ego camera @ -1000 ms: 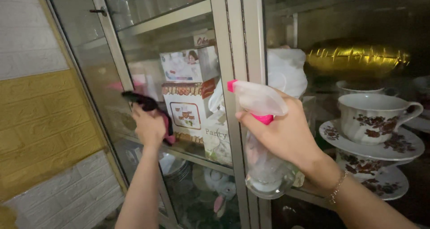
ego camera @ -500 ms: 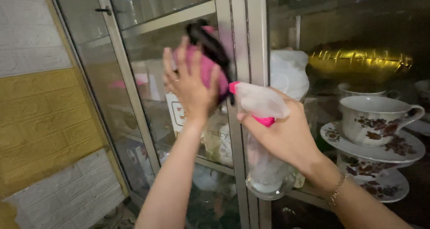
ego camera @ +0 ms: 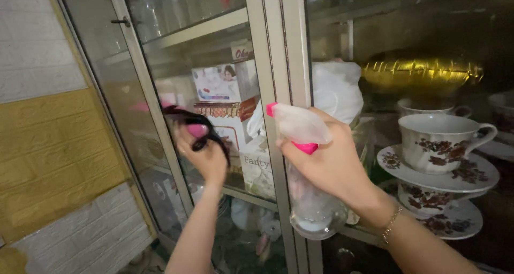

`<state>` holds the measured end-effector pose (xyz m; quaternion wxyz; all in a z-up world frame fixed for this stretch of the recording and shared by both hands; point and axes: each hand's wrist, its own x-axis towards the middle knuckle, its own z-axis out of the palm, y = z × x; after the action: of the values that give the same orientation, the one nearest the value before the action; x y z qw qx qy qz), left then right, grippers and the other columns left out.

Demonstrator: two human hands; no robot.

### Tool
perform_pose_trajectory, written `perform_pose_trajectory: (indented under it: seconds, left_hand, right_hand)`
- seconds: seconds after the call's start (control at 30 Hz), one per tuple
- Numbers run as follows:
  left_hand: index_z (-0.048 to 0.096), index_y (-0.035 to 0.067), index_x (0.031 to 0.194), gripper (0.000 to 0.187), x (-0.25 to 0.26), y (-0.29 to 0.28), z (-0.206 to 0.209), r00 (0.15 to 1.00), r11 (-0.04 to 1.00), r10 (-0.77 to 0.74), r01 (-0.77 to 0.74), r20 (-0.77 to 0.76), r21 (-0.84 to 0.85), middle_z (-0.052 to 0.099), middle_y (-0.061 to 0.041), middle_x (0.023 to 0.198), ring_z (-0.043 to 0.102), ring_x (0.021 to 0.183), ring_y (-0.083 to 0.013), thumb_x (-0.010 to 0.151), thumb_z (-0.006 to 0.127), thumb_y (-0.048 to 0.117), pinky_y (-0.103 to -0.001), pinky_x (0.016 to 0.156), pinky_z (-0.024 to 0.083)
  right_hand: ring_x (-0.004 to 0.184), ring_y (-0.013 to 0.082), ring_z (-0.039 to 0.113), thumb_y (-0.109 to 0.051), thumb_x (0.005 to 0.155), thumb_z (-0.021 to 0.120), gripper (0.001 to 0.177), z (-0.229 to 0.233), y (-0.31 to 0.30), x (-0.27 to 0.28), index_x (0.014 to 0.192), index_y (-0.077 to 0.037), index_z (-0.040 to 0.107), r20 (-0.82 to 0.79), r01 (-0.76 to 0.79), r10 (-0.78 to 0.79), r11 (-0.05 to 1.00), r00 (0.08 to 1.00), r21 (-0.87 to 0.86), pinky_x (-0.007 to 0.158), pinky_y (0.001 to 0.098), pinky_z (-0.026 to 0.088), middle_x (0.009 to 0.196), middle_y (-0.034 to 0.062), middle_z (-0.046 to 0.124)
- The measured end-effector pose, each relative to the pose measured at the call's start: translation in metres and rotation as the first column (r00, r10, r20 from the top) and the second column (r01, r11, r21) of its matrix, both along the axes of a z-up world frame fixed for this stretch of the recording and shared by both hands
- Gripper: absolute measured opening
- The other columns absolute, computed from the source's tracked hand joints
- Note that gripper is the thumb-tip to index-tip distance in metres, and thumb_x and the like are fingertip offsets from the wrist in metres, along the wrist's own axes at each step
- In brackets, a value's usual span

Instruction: Cleaning the glass doors and interior of a display cabinet using a spray bottle and cloth.

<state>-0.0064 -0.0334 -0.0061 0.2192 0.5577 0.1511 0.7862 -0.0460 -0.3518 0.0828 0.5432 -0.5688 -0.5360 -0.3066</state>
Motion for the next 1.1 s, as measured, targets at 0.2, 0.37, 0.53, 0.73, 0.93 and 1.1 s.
perform_pose_trajectory:
  seconds: [0.2, 0.37, 0.53, 0.73, 0.93, 1.1]
  left_hand:
    - [0.040, -0.001, 0.156, 0.072, -0.015, -0.098, -0.013, 0.975, 0.953, 0.049, 0.020, -0.218, 0.303, 0.039, -0.019, 0.166, 0.031, 0.155, -0.0413, 0.094, 0.067, 0.022, -0.054, 0.128, 0.023]
    - [0.043, 0.010, 0.149, 0.066, -0.021, -0.100, -0.040, 0.971, 0.756, 0.045, 0.120, -0.235, 0.643, 0.037, -0.018, 0.161, 0.032, 0.152, -0.0465, 0.092, 0.069, 0.031, -0.058, 0.127, 0.028]
    - [0.038, 0.011, 0.147, 0.064, -0.006, -0.038, -0.079, 0.953, 0.752, 0.125, 0.089, -0.274, 0.653, 0.037, -0.018, 0.159, 0.034, 0.150, -0.0464, 0.091, 0.064, 0.025, -0.059, 0.127, 0.028]
    - [0.039, -0.005, 0.143, 0.058, -0.010, 0.025, -0.076, 0.948, 0.974, 0.161, -0.107, -0.275, 0.201, 0.038, -0.028, 0.153, 0.035, 0.142, -0.0494, 0.089, 0.055, 0.011, -0.057, 0.120, 0.028]
    - [0.065, -0.002, 0.116, 0.032, 0.061, 0.202, -0.144, 0.746, 0.944, 0.075, -0.266, -0.662, -0.193, 0.064, -0.025, 0.132, 0.052, 0.130, -0.0399, 0.099, 0.049, 0.020, -0.049, 0.118, 0.038]
    - [0.056, -0.007, 0.138, 0.053, 0.011, 0.042, -0.127, 0.515, 0.886, 0.356, -0.450, -0.779, 0.108, 0.051, -0.027, 0.151, 0.043, 0.142, -0.0437, 0.094, 0.051, 0.023, -0.056, 0.119, 0.031]
  right_hand:
    - [0.088, 0.0202, 0.076, -0.016, 0.081, 0.076, 0.034, -0.003, 0.003, 0.003, 0.114, -0.004, 0.074, 0.088, 0.059, -0.059, 0.998, 0.994, 0.007, 0.080, 0.0306, 0.058, 0.104, 0.0106, 0.076]
    - [0.087, 0.0223, 0.076, -0.015, 0.080, 0.076, 0.035, -0.001, 0.001, 0.000, 0.114, -0.004, 0.074, 0.078, 0.075, -0.076, 0.997, 0.994, 0.010, 0.079, 0.0320, 0.058, 0.104, 0.0118, 0.075]
    - [0.087, 0.0221, 0.075, -0.015, 0.081, 0.076, 0.033, -0.002, -0.001, -0.002, 0.113, -0.005, 0.074, 0.088, 0.071, -0.072, 0.997, 0.994, 0.015, 0.079, 0.0319, 0.058, 0.103, 0.0115, 0.075]
    - [0.085, 0.0217, 0.075, -0.017, 0.082, 0.076, 0.034, -0.002, 0.001, -0.002, 0.115, -0.006, 0.074, 0.075, 0.063, -0.063, 0.998, 0.995, 0.007, 0.077, 0.0317, 0.057, 0.100, 0.0104, 0.075]
    - [0.086, 0.0225, 0.075, -0.018, 0.082, 0.076, 0.037, 0.000, 0.003, -0.002, 0.117, -0.007, 0.074, 0.085, 0.084, -0.086, 0.996, 0.993, 0.023, 0.078, 0.0325, 0.057, 0.100, 0.0105, 0.075]
    - [0.085, 0.0247, 0.075, -0.019, 0.081, 0.076, 0.036, -0.001, 0.001, -0.002, 0.115, -0.007, 0.075, 0.073, 0.112, -0.112, 0.994, 0.991, 0.011, 0.078, 0.0338, 0.057, 0.100, 0.0115, 0.075]
